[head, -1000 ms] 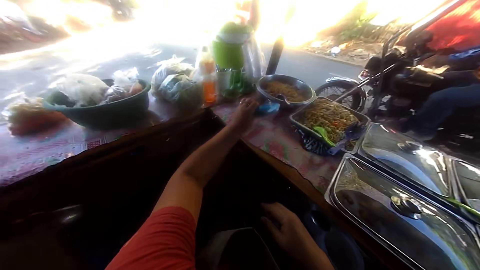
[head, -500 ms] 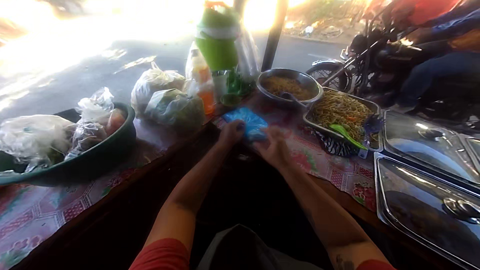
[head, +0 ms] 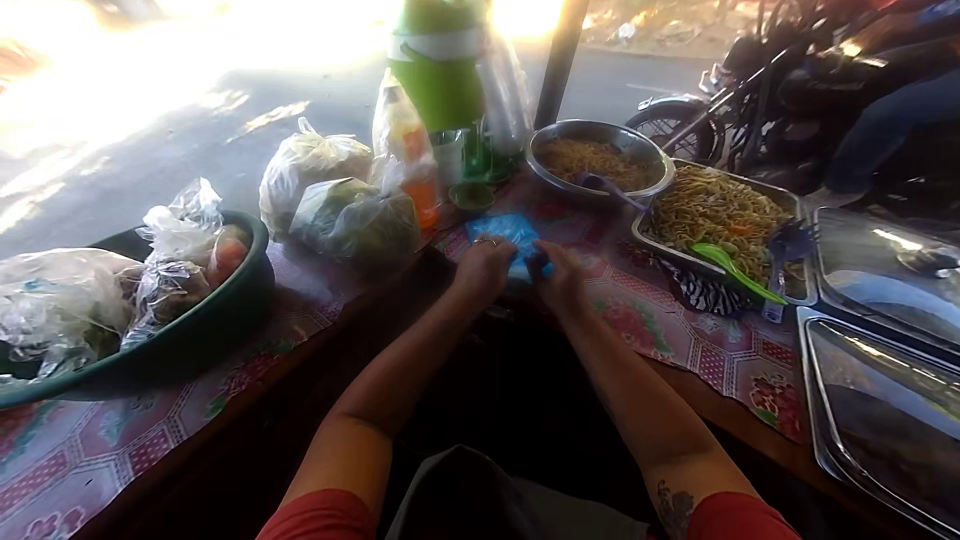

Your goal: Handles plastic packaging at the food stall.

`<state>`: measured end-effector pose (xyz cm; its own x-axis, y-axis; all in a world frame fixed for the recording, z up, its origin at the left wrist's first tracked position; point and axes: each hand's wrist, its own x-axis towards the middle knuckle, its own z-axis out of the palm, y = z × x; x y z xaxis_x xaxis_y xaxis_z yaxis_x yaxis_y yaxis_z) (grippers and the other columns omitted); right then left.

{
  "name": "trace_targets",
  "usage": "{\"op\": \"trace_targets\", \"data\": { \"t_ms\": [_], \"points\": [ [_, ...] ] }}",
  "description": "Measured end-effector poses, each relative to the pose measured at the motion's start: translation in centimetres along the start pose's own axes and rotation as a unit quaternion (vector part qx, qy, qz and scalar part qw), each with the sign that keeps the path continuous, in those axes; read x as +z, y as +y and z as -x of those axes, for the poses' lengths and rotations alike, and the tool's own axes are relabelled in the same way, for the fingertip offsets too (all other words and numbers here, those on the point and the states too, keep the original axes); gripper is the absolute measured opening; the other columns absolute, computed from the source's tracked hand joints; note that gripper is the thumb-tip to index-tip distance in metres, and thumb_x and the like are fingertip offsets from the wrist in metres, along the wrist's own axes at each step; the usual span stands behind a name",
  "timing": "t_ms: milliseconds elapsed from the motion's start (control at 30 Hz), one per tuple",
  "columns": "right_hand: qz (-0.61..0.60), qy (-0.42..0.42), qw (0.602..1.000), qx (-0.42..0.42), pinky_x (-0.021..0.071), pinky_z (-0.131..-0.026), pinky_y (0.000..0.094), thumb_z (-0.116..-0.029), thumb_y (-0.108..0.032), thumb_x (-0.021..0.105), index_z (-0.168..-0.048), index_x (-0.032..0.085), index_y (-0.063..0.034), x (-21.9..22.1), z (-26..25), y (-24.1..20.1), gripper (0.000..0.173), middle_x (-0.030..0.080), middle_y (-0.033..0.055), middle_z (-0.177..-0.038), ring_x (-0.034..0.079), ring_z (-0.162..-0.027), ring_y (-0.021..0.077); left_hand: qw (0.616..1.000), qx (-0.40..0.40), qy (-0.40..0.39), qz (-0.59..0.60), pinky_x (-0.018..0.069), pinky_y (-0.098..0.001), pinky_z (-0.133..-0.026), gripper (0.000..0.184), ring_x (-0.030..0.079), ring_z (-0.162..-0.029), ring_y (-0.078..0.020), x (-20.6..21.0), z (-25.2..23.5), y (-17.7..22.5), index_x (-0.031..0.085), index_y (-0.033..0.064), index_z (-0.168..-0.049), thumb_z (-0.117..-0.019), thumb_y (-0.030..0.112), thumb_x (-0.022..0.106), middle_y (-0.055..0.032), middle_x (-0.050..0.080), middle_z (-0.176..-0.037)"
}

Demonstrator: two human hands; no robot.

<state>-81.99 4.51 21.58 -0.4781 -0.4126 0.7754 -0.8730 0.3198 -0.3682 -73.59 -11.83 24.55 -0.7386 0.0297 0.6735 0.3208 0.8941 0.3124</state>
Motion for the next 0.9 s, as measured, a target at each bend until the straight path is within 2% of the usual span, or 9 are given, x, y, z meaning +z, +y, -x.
{"op": "trace_targets", "data": {
  "t_ms": [100, 200, 333, 567, 633, 700, 733, 833, 900],
  "points": [
    [0.033, -0.004, 0.998, -0.055, 0.0566, -0.091, 0.0527, -0.0968, -0.012, 0.065, -0.117, 0.076, -0.0062, 0.0, 0.3, 1.4, 0.023, 0.075, 0.0132, -0.102, 0.072, -0.098, 0.0303, 0.996, -0.012, 0.048, 0.074, 0.0551, -0.0456, -0.094, 0.017, 0.068, -0.105, -0.0274, 1.9, 0.3, 0.2, 0.077, 0.0063, -0.103, -0.0918, 0.0, 0.066, -0.0113, 0.073, -0.102],
    [0.044, -0.006, 0.997, -0.059, 0.0562, -0.092, 0.0563, -0.0976, -0.006, 0.057, -0.104, 0.078, -0.0007, 0.3, -0.2, 0.2, 0.022, 0.076, 0.0171, -0.096, 0.074, -0.093, 0.0347, 0.988, -0.048, 0.082, 0.125, 0.0538, -0.0425, -0.098, 0.016, 0.068, -0.105, -0.0251, 2.7, 0.7, 0.4, 0.077, 0.0047, -0.101, -0.0913, -0.001, 0.066, -0.0117, 0.074, -0.101],
    [0.042, -0.008, 0.997, -0.063, 0.0556, -0.089, 0.0559, -0.1, -0.007, 0.052, -0.108, 0.074, 0.0045, 0.1, -0.6, -0.6, 0.027, 0.076, 0.0202, -0.1, 0.074, -0.093, 0.0363, 0.98, -0.097, 0.089, 0.147, 0.0532, -0.0423, -0.099, 0.015, 0.069, -0.107, -0.0298, 2.6, 0.5, 1.5, 0.075, -0.0019, -0.102, -0.092, -0.002, 0.063, -0.0177, 0.073, -0.104],
    [0.05, 0.006, 0.994, -0.102, 0.0541, -0.086, 0.055, -0.1007, -0.011, 0.05, -0.108, 0.077, 0.0005, 0.6, -0.5, 0.3, 0.031, 0.077, 0.018, -0.094, 0.074, -0.087, 0.0346, 0.98, -0.101, 0.055, 0.16, 0.0539, -0.0425, -0.096, 0.016, 0.069, -0.103, -0.0289, 1.9, 1.1, 1.1, 0.074, -0.0024, -0.108, -0.0942, 0.003, 0.066, -0.0185, 0.072, -0.106],
    [0.048, 0.015, 0.993, -0.111, 0.053, -0.085, 0.0549, -0.1014, -0.013, 0.049, -0.108, 0.077, 0.0, 0.7, -0.5, 0.4, 0.031, 0.075, 0.0187, -0.093, 0.072, -0.086, 0.0356, 0.98, -0.13, 0.044, 0.147, 0.0548, -0.0445, -0.094, 0.026, 0.069, -0.103, -0.0303, 1.7, 1.5, 1.2, 0.071, -0.0021, -0.117, -0.0938, 0.009, 0.07, -0.0201, 0.07, -0.11],
    [0.033, 0.022, 0.994, -0.097, 0.0539, -0.085, 0.0557, -0.1009, -0.01, 0.05, -0.108, 0.075, 0.0024, 0.7, -0.5, 0.4, 0.029, 0.074, 0.0219, -0.097, 0.071, -0.089, 0.0386, 0.966, -0.217, -0.027, 0.136, 0.0546, -0.0472, -0.095, 0.047, 0.066, -0.107, -0.032, 0.6, 2.0, 1.7, 0.06, 0.0006, -0.133, -0.0926, 0.02, 0.074, -0.0207, 0.066, -0.118],
    [0.021, 0.023, 0.997, -0.075, 0.0555, -0.086, 0.0552, -0.1005, -0.008, 0.049, -0.11, 0.073, 0.0056, 0.6, -0.5, 0.4, 0.029, 0.073, 0.0246, -0.1, 0.072, -0.092, 0.0398, 0.953, -0.264, -0.067, 0.135, 0.0552, -0.049, -0.093, 0.053, 0.067, -0.105, -0.0325, 0.2, 2.3, 2.0, 0.057, 0.0011, -0.133, -0.0909, 0.027, 0.076, -0.0202, 0.066, -0.116],
    [-0.021, 0.033, 0.999, -0.001, 0.0581, -0.083, 0.0461, -0.1014, -0.002, 0.047, -0.112, 0.063, 0.0134, 0.0, -0.7, -0.5, 0.025, 0.068, 0.0296, -0.101, 0.07, -0.09, 0.036, 0.92, -0.326, -0.156, 0.151, 0.0543, -0.056, -0.091, 0.044, 0.069, -0.101, -0.0361, 0.1, 3.5, 1.7, 0.065, -0.0055, -0.115, -0.0997, 0.036, 0.063, -0.0238, 0.069, -0.105],
    [-0.044, 0.025, 0.999, 0.011, 0.0567, -0.085, 0.0448, -0.099, -0.002, 0.045, -0.111, 0.059, 0.0162, 0.1, -0.5, -1.0, 0.026, 0.066, 0.0321, -0.102, 0.068, -0.092, 0.0371, 0.922, -0.315, -0.125, 0.188, 0.0529, -0.0548, -0.092, 0.037, 0.068, -0.101, -0.0362, 0.5, 3.5, 1.3, 0.065, -0.009, -0.112, -0.107, 0.023, 0.048, -0.0255, 0.069, -0.104]
  ]
}}
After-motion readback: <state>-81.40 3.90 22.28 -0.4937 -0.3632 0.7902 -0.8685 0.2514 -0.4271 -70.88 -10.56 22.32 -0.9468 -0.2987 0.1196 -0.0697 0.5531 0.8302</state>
